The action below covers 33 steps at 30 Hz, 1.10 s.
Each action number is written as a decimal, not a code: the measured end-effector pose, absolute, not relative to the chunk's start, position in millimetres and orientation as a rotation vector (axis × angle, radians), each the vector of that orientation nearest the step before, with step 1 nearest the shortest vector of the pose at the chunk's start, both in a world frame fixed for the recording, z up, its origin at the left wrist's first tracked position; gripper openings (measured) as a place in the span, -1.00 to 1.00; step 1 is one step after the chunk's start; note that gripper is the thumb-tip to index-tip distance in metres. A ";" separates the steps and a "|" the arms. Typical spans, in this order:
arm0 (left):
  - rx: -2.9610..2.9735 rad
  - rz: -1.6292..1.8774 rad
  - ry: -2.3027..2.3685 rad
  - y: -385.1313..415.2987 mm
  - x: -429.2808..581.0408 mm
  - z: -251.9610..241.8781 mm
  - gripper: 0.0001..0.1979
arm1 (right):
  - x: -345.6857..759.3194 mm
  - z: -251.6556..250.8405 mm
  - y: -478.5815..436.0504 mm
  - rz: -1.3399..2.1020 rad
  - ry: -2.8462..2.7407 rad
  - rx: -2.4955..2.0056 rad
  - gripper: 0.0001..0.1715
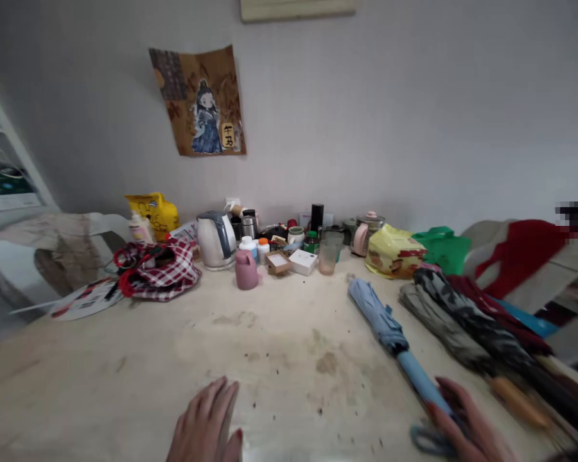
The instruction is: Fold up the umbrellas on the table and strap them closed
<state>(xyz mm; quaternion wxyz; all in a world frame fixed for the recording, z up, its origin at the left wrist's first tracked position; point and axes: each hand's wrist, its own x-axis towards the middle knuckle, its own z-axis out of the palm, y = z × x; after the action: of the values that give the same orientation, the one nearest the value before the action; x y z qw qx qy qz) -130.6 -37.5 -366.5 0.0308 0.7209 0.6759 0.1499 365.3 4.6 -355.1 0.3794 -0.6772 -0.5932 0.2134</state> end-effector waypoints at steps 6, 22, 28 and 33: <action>2.182 0.502 2.140 -42.9 -101.8 -324.1 -0.46 | 322.8 -292.9 28.4 0.412 -1.609 -2.036 -0.26; 1.489 1.094 1.235 7.2 -32.5 -241.6 -0.60 | 283.3 -236.3 32.1 1.478 -1.174 -0.838 -0.52; 1.116 1.324 0.728 78.2 43.4 -189.9 -0.54 | 231.7 -214.7 62.1 1.612 -1.234 -0.587 -0.47; 1.175 1.195 0.692 111.2 70.7 -208.7 -0.38 | 217.2 -248.0 93.7 1.531 -1.162 -0.643 -0.45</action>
<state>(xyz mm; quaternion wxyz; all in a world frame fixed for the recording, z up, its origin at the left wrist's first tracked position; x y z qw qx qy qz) 70.7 111.2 -208.7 0.6162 0.5104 0.3007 0.5190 217.2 93.7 -248.0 0.5290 -0.2691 -0.4867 0.6410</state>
